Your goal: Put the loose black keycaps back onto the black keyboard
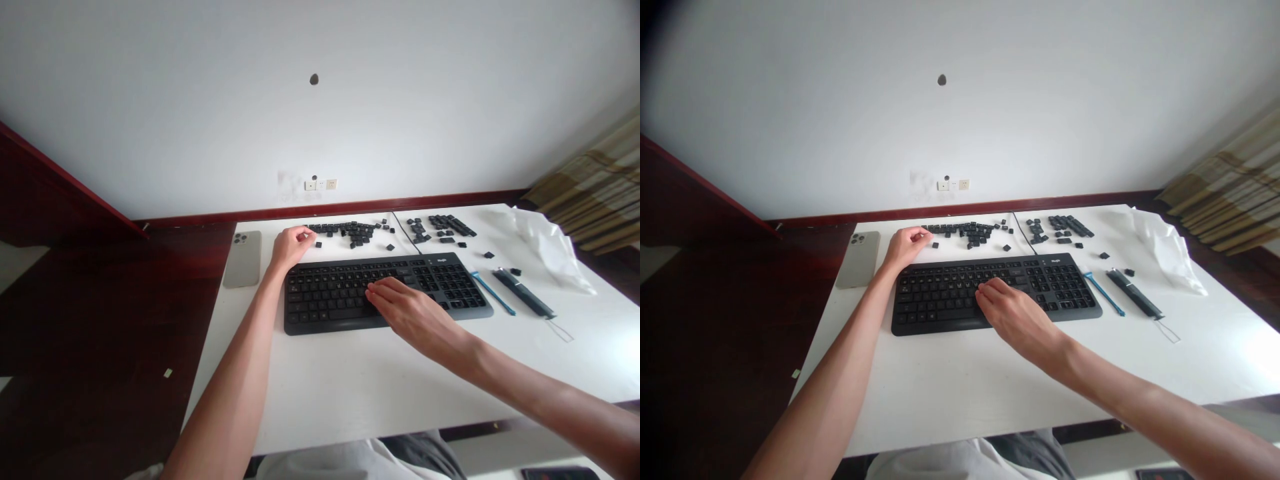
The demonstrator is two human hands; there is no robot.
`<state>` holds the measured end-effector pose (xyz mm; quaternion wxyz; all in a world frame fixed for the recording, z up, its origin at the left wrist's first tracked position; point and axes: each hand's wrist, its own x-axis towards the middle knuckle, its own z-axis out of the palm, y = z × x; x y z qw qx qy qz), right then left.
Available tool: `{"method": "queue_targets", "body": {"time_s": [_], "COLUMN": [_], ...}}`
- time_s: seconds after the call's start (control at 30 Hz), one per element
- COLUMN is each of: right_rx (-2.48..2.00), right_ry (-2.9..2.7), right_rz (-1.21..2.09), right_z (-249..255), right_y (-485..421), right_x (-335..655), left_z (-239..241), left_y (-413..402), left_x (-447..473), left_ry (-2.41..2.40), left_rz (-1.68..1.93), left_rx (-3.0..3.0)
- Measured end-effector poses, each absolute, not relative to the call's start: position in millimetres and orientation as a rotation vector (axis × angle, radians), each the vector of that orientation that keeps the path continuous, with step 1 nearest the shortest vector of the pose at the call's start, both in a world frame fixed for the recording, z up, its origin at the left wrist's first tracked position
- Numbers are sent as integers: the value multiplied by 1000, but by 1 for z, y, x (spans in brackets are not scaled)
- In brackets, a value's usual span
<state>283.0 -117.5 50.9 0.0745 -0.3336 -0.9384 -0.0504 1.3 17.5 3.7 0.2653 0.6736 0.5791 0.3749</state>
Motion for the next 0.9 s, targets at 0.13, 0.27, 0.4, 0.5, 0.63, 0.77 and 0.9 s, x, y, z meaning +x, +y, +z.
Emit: {"method": "queue_targets", "body": {"time_s": [0.13, 0.27, 0.4, 0.5, 0.63, 0.77, 0.9], "right_rx": [-1045, -1062, -1112, -1164, -1187, -1198, -1210], "right_ry": [-2790, -2680, -2538, -2480, -2427, -2367, -2415], "right_rz": [-182, -147, -29, 154, 207, 8, 35], "right_z": [49, 40, 28, 33, 54, 60, 47], "right_y": [-120, -123, -126, -116, -78, -21, 23], "right_x": [279, 284, 292, 295, 293, 289, 284], "left_z": [5, 8, 8, 5, 3, 2, -1], "left_y": [16, 14, 14, 15, 16, 16, 18], "left_x": [2, 1, 0, -1, -2, -3, -3], "left_ry": [1572, 1580, 1564, 1559, 1579, 1571, 1579], "left_rz": [1013, 1009, 1016, 1006, 1010, 1015, 1045], "left_rx": [1828, 1825, 1841, 1839, 1823, 1815, 1817]}}
